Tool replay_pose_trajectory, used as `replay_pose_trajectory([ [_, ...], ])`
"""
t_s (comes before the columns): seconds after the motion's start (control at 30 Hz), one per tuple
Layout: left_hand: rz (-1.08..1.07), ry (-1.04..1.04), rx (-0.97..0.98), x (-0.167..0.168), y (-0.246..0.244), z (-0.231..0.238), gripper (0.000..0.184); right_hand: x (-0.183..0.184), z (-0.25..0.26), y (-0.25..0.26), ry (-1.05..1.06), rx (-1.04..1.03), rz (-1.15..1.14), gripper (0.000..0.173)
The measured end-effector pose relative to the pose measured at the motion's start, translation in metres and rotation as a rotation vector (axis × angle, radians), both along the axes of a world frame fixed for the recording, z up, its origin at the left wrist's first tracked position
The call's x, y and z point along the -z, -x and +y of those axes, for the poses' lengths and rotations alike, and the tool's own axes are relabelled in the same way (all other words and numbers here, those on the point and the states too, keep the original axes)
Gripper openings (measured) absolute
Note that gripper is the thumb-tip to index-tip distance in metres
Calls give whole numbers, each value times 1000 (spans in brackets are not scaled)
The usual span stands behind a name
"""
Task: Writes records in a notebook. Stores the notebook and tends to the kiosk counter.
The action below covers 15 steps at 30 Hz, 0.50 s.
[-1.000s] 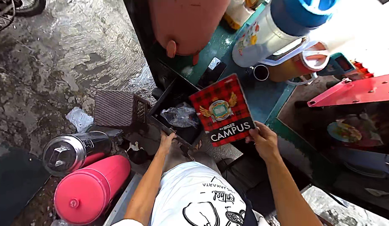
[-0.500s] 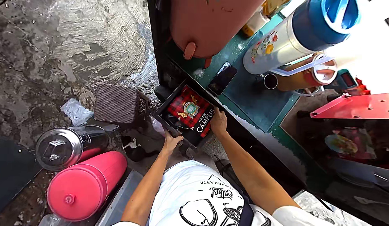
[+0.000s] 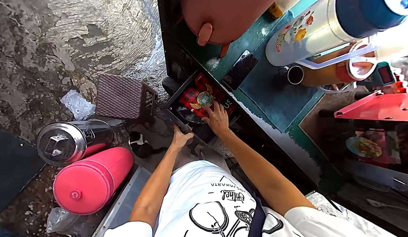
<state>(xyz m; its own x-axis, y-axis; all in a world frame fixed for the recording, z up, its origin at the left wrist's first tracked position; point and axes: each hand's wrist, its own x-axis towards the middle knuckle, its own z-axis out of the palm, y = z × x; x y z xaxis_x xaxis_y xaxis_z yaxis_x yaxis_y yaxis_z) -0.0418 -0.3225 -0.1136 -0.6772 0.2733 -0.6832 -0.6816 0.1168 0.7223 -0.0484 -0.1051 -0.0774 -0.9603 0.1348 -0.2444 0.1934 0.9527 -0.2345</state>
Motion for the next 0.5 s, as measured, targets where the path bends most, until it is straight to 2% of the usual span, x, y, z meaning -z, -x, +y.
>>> replay_pose_trajectory([
  [0.07,14,-2,14,1,3,2,139,-17,-8,6,13,-75,2,62],
  [0.13,20,6,39,0,7,6,138,-30,-13,7,67,-382,-32,56],
  [0.2,18,20,55,-3,6,8,135,-23,-10,3,88,-710,-253,52],
  [0.23,23,15,51,-3,5,8,134,-15,-9,2,40,-794,-398,52],
  [0.37,46,-18,12,3,6,6,137,-4,-32,16,-200,-842,-739,49],
  [0.5,69,-43,-7,7,6,3,144,-10,-45,31,-323,-925,-830,35],
])
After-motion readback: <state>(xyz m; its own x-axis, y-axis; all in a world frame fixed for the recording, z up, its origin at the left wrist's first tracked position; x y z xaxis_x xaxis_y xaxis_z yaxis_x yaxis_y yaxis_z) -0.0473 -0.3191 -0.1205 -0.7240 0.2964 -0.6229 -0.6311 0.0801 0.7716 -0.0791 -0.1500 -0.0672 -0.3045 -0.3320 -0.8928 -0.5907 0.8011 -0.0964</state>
